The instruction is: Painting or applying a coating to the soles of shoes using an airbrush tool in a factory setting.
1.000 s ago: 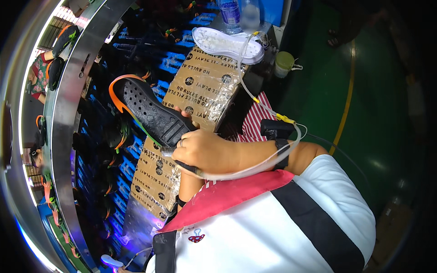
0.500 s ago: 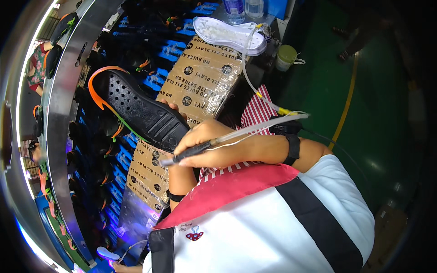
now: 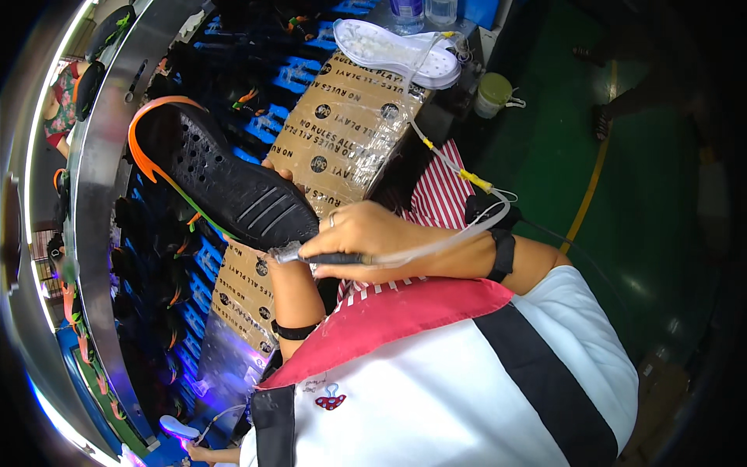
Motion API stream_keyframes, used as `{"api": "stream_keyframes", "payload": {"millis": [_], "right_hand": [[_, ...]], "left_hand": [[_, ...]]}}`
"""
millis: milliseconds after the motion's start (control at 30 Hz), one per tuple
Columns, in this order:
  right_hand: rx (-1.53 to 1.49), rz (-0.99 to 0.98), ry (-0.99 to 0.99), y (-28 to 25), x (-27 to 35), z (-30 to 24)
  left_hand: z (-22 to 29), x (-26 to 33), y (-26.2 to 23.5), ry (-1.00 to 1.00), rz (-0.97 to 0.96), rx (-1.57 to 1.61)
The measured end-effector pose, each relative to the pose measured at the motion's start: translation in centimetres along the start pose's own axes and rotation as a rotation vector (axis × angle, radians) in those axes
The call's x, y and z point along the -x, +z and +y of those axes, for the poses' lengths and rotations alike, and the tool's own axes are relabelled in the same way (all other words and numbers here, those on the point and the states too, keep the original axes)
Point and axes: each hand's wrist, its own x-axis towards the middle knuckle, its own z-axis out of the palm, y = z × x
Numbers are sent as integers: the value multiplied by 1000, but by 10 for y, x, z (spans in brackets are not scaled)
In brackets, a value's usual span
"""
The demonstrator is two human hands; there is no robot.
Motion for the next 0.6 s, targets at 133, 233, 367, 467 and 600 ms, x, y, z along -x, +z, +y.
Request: {"api": "stream_keyframes", "payload": {"millis": [133, 233, 367, 467, 600], "right_hand": [[-157, -104, 46, -1, 2, -5], [-233, -58, 87, -4, 1, -6], [-18, -74, 1, 0, 2, 1], [-191, -122, 89, -14, -6, -9], [-11, 30, 111, -20, -10, -4]], "left_hand": [[7, -1, 1, 18, 1, -111], [12, 3, -5, 43, 41, -183], [11, 5, 2, 176, 133, -261], [13, 2, 6, 125, 88, -312], [3, 13, 25, 241, 365, -325]]}}
